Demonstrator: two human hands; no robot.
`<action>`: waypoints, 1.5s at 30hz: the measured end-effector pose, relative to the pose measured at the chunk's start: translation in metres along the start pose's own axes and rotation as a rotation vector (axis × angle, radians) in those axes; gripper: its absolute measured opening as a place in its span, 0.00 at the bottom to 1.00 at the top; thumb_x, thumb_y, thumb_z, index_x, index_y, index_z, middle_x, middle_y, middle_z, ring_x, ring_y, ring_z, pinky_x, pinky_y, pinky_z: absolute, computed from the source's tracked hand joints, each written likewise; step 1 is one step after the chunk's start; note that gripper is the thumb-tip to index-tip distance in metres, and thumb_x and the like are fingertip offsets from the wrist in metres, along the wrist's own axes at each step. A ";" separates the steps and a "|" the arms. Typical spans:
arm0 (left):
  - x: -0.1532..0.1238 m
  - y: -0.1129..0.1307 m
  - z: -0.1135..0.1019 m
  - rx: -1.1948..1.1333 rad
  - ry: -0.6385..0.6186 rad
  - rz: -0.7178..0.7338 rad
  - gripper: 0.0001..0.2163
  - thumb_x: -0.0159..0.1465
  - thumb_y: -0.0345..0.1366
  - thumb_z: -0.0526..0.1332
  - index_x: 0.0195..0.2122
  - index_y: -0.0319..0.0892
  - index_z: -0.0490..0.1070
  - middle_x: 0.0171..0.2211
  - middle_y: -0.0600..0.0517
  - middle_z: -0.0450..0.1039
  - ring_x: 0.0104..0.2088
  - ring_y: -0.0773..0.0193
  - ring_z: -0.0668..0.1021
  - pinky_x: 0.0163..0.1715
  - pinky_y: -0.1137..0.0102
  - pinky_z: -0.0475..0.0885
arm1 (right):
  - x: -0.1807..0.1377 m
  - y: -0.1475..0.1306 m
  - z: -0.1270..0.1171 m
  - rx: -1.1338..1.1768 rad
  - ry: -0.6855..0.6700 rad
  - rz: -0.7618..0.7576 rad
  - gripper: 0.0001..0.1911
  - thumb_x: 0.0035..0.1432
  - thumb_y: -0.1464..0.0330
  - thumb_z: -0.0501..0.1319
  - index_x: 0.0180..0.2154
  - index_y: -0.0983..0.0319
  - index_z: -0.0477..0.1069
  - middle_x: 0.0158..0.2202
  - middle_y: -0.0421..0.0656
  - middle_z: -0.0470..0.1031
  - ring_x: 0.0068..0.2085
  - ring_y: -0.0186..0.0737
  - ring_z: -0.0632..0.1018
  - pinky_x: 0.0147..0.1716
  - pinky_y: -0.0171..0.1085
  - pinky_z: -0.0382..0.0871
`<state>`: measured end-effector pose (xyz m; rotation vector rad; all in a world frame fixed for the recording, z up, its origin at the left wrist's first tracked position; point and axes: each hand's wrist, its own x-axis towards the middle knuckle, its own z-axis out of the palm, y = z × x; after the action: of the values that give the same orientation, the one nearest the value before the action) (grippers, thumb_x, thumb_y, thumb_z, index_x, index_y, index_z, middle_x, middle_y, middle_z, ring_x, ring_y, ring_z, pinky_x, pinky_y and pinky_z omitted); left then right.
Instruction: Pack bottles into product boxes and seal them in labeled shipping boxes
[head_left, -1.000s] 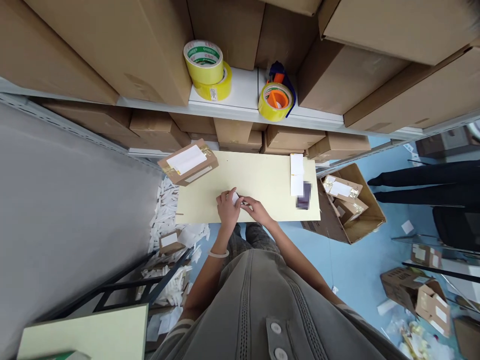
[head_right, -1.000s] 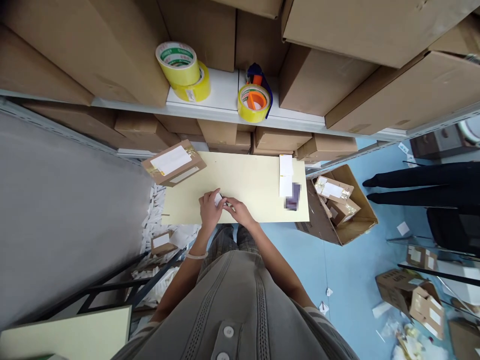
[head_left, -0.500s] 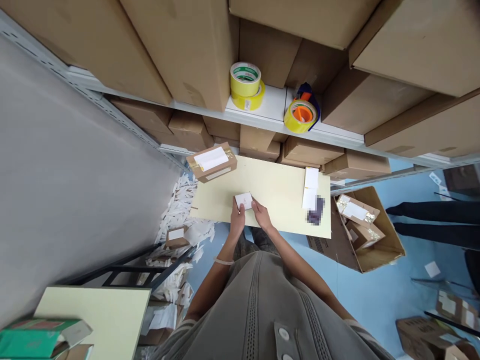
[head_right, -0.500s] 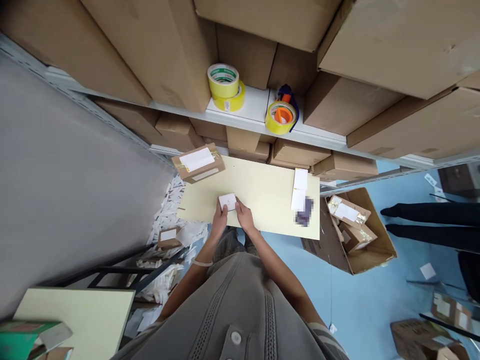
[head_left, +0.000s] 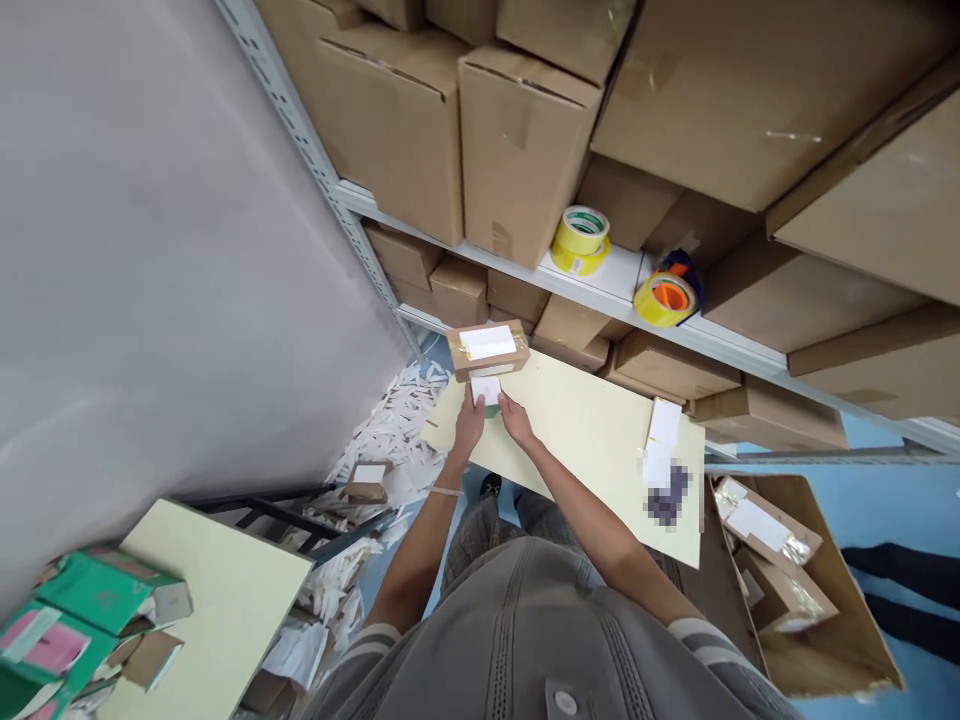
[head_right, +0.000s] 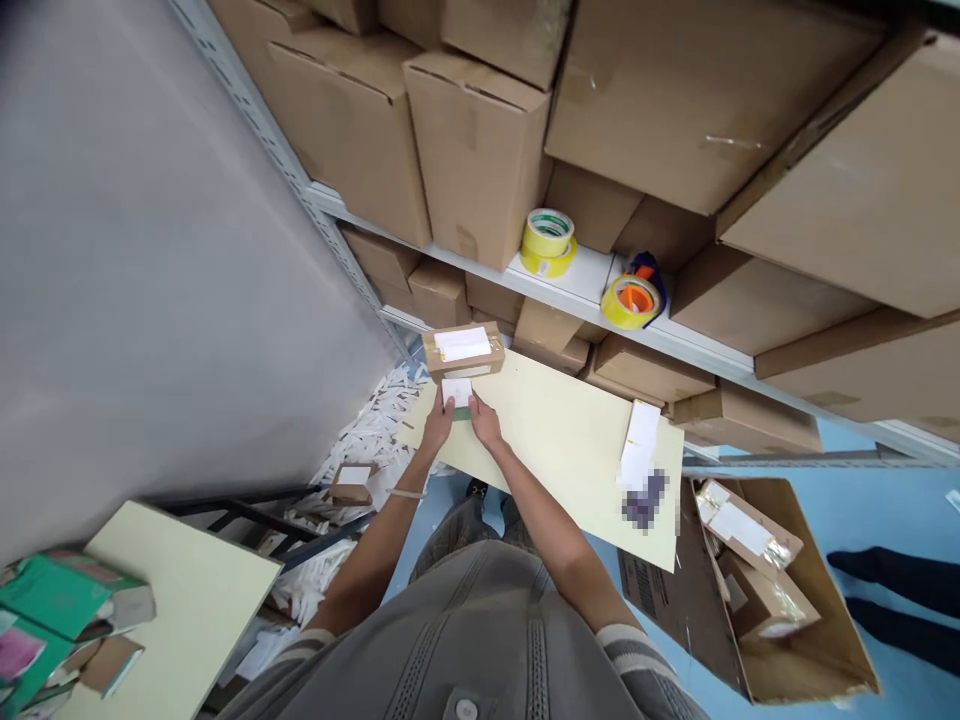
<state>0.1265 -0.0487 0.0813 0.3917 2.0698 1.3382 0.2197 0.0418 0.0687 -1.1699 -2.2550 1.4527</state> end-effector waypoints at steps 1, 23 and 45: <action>0.001 -0.001 0.000 -0.024 -0.003 0.011 0.30 0.64 0.51 0.57 0.66 0.47 0.56 0.64 0.47 0.62 0.63 0.51 0.67 0.60 0.57 0.63 | 0.001 0.000 0.001 -0.004 0.000 0.005 0.31 0.66 0.48 0.41 0.57 0.54 0.69 0.48 0.43 0.79 0.50 0.49 0.78 0.55 0.51 0.68; -0.253 -0.046 -0.201 0.398 1.028 -0.255 0.30 0.70 0.51 0.45 0.70 0.47 0.44 0.71 0.39 0.39 0.70 0.40 0.45 0.61 0.34 0.40 | -0.121 -0.008 -0.140 0.135 0.252 -0.108 0.40 0.64 0.46 0.47 0.68 0.63 0.52 0.66 0.52 0.59 0.67 0.52 0.60 0.66 0.52 0.50; -0.616 -0.144 -0.079 0.019 1.595 -0.829 0.32 0.69 0.55 0.41 0.71 0.49 0.43 0.72 0.43 0.39 0.70 0.45 0.44 0.63 0.37 0.38 | -0.277 -0.037 0.067 0.066 -0.871 -0.297 0.45 0.56 0.42 0.54 0.66 0.61 0.55 0.59 0.52 0.71 0.59 0.51 0.71 0.62 0.50 0.58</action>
<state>0.5526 -0.5103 0.1893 -1.9091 2.7067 1.0539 0.3474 -0.2085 0.1302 -0.1222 -2.6738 2.1397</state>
